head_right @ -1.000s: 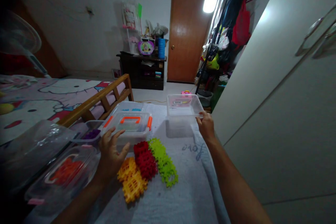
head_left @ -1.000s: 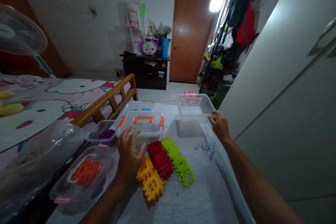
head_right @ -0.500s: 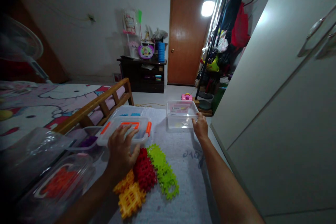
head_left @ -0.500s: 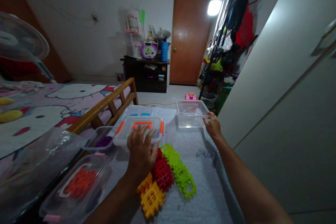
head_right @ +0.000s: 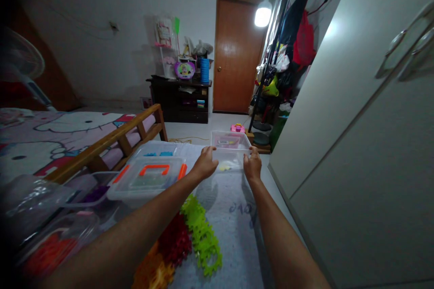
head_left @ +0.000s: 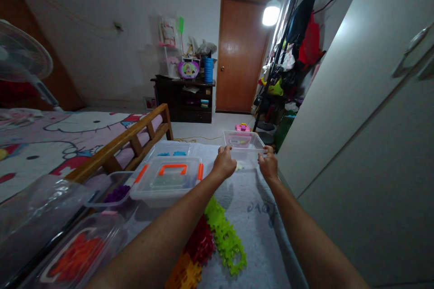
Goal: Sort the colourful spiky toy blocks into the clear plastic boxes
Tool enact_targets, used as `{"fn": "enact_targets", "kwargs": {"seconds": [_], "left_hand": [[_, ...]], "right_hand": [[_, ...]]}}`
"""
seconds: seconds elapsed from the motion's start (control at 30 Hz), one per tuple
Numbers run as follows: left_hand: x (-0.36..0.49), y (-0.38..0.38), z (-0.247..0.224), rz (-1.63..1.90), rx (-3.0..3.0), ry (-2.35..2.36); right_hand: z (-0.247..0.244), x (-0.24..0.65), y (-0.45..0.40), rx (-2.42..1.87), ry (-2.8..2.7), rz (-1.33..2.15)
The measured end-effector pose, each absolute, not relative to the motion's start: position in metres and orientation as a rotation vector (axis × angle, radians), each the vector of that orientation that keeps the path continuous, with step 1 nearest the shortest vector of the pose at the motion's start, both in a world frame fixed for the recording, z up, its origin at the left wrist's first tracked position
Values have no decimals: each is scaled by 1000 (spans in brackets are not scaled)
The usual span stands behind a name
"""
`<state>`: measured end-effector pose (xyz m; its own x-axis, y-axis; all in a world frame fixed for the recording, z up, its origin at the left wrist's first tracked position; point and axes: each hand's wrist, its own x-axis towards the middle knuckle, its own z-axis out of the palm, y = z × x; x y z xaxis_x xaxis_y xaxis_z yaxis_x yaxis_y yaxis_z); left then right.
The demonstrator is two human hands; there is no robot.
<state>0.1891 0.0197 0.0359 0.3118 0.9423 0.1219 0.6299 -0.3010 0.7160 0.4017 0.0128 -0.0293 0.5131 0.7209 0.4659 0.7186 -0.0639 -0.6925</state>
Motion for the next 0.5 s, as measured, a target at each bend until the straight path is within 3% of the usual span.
{"fn": "enact_targets", "kwargs": {"seconds": [0.5], "left_hand": [[212, 85, 16, 848, 1821, 1357]], "right_hand": [[-34, 428, 70, -1795, -1218, 146]]}}
